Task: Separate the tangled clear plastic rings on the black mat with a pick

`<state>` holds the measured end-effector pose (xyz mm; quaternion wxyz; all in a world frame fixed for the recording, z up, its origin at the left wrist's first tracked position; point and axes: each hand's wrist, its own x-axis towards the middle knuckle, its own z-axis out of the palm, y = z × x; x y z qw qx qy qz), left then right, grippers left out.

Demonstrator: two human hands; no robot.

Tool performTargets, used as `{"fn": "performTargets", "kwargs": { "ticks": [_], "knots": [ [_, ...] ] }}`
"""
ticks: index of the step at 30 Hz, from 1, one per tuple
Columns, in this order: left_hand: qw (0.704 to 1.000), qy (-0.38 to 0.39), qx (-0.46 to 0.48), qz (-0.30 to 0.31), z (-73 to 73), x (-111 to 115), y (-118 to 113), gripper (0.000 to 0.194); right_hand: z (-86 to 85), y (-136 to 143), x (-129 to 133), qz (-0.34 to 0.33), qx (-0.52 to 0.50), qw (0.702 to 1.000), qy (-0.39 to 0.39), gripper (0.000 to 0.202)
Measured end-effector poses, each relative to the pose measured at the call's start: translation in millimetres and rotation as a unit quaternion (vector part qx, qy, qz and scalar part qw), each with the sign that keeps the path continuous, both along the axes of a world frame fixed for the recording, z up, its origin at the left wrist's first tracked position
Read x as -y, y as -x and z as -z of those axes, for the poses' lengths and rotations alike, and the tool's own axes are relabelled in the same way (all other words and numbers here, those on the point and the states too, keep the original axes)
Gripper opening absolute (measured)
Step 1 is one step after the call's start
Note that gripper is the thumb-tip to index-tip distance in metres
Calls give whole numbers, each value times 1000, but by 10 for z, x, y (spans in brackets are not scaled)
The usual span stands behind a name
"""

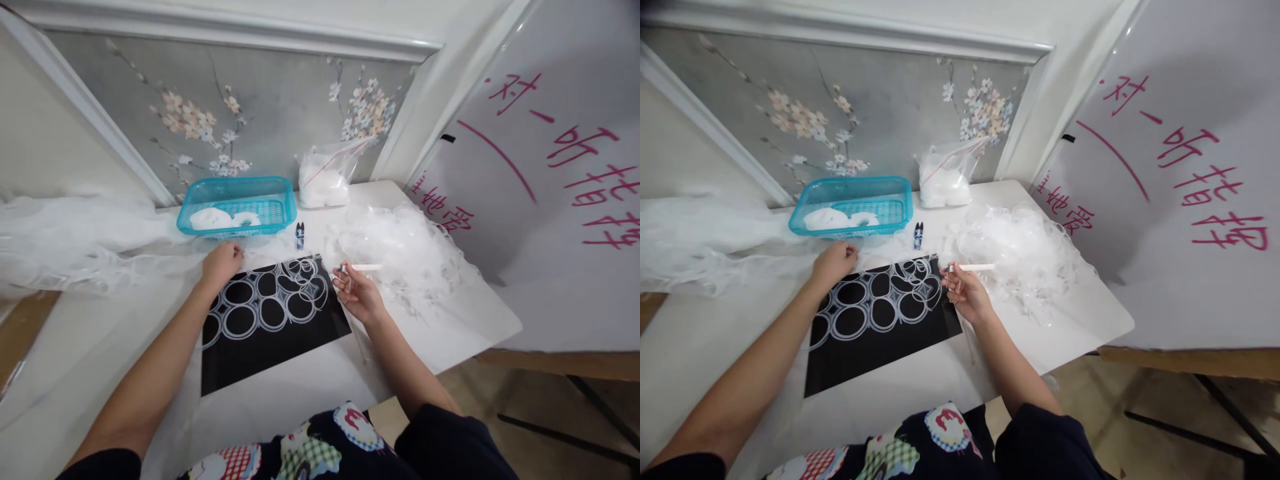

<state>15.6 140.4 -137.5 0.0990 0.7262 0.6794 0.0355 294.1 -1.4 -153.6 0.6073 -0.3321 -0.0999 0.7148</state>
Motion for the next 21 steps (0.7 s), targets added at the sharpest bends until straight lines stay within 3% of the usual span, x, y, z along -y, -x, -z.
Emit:
{"fn": "performTargets", "kwargs": {
  "ticks": [3, 6, 8, 18, 21],
  "knots": [
    [998, -62, -9, 10, -189, 255, -50, 26, -7, 13, 28, -17, 14, 1000, -19, 24],
    [984, -173, 0, 30, -406, 519, -112, 24, 0, 30, 56, -30, 56, 997, -42, 27],
    [979, -199, 18, 40, -497, 615, -132, 22, 10, 49, 70, -38, 78, 995, -50, 28],
    [989, -136, 43, 30, -466, 509, 86, 16, 43, 143, 84, -30, 82, 995, -57, 25],
    [997, -62, 35, 33, -480, 473, 153, 14, 53, 144, 76, -20, 91, 995, -44, 26]
  ]
}}
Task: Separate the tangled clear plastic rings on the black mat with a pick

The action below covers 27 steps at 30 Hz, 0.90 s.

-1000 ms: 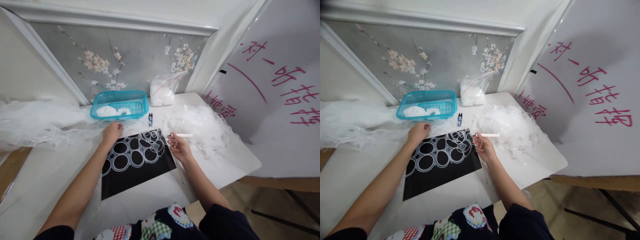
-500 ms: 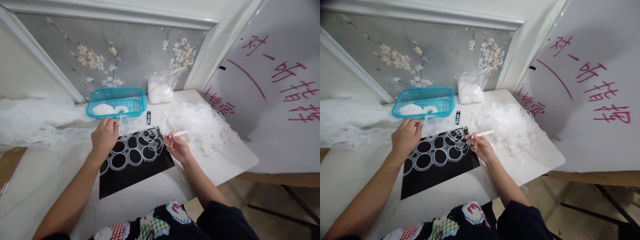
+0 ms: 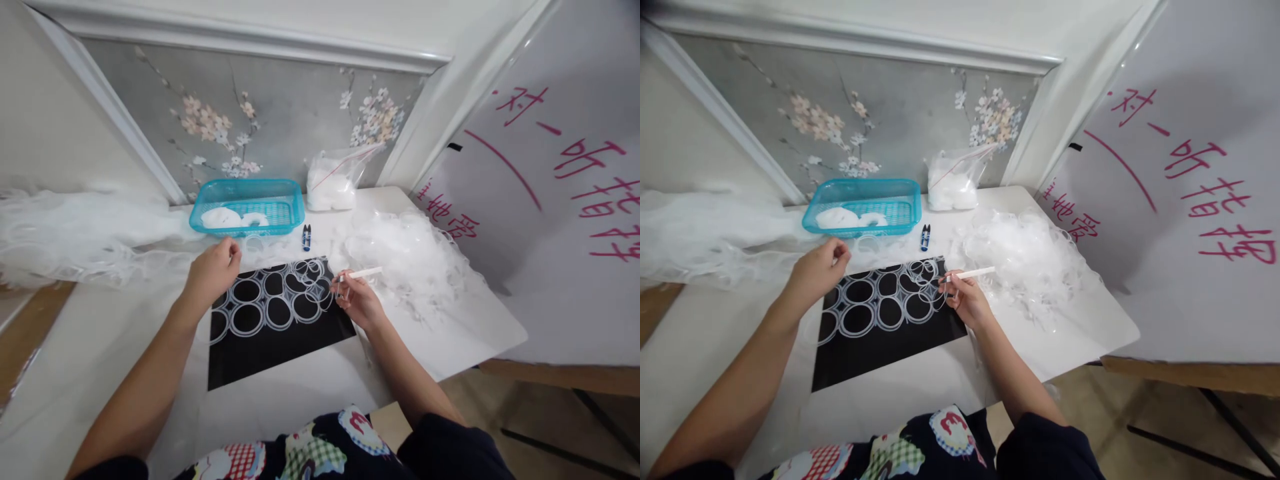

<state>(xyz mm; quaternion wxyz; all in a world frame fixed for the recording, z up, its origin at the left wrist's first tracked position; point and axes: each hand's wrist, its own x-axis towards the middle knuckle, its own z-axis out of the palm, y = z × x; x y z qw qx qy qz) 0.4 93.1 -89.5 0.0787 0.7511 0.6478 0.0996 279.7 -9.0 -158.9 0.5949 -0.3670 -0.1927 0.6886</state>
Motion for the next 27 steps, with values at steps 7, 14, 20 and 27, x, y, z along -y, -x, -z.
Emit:
{"fn": "performTargets", "kwargs": {
  "ticks": [7, 14, 20, 27],
  "knots": [
    [989, 145, 0, 3, 129, -107, 112, 50, 13, 5, -1, -2, 20, 1000, 12, 28],
    [980, 198, -27, -2, 287, -161, 100, 61, 40, -14, -23, 6, 40, 999, 31, 28],
    [977, 212, 16, 12, 226, -153, 128, 22, 70, -20, -38, 9, 39, 999, 36, 29],
    [981, 100, 161, -40, 468, -408, 63, 38, 115, -12, -64, 8, 48, 998, 42, 29]
  ]
}}
